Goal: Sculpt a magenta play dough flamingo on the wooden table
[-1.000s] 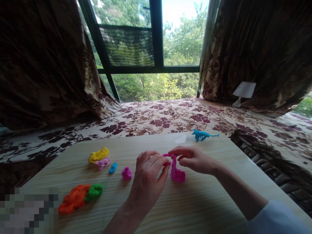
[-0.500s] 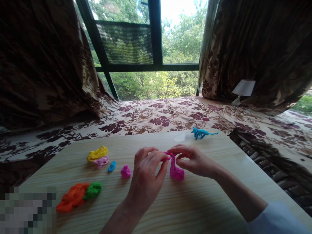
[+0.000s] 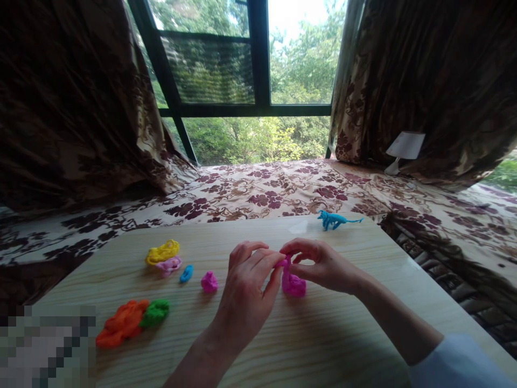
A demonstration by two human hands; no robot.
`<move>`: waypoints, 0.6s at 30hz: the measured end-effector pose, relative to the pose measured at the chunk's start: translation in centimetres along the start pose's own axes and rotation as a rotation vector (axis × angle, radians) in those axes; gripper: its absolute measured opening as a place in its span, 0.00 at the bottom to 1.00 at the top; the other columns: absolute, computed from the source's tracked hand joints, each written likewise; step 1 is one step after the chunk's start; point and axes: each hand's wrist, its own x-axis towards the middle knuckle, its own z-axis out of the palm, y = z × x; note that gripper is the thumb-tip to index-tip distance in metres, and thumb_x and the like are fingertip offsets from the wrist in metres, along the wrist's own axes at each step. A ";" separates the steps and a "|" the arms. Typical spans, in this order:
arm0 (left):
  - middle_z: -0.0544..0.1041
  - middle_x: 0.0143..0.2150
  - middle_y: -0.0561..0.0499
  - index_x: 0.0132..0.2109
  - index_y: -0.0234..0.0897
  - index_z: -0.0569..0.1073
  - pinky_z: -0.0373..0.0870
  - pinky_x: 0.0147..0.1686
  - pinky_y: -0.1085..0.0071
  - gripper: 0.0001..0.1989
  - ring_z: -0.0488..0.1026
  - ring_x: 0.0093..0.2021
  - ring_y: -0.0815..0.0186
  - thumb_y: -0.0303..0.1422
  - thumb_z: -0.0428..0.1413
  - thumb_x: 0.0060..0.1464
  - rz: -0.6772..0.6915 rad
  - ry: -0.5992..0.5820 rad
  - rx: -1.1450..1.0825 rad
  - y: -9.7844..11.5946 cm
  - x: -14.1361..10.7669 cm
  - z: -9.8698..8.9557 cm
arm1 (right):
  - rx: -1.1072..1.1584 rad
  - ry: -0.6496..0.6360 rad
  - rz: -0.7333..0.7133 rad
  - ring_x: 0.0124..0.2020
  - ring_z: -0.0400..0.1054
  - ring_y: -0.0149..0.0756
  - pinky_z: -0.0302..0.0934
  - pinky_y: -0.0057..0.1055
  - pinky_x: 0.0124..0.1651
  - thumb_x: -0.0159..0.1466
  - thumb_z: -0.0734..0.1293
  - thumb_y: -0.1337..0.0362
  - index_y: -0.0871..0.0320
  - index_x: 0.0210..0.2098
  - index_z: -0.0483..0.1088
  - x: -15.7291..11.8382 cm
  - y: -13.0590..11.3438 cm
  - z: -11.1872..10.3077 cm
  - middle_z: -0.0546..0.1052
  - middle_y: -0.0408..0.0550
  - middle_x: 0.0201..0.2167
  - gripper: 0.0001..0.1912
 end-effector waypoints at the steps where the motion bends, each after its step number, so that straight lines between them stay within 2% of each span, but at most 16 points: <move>1: 0.74 0.38 0.52 0.42 0.42 0.72 0.58 0.50 0.60 0.11 0.65 0.46 0.63 0.25 0.52 0.51 0.005 -0.005 -0.001 0.0 0.0 0.0 | 0.002 -0.001 0.002 0.39 0.67 0.33 0.63 0.31 0.43 0.56 0.65 0.68 0.59 0.40 0.70 0.0 0.0 0.0 0.73 0.46 0.37 0.12; 10: 0.74 0.39 0.50 0.41 0.41 0.72 0.58 0.51 0.58 0.10 0.64 0.47 0.61 0.26 0.52 0.50 0.029 -0.050 -0.025 0.0 0.2 -0.3 | 0.019 0.001 0.010 0.37 0.67 0.33 0.63 0.31 0.42 0.56 0.66 0.62 0.60 0.37 0.69 0.0 0.1 0.0 0.73 0.47 0.36 0.11; 18: 0.74 0.35 0.51 0.39 0.41 0.72 0.54 0.53 0.56 0.09 0.66 0.45 0.61 0.26 0.52 0.50 0.048 -0.064 0.014 -0.1 0.3 -0.4 | 0.029 0.006 0.023 0.37 0.67 0.33 0.63 0.31 0.41 0.55 0.67 0.59 0.60 0.37 0.70 0.1 0.1 0.0 0.74 0.47 0.35 0.13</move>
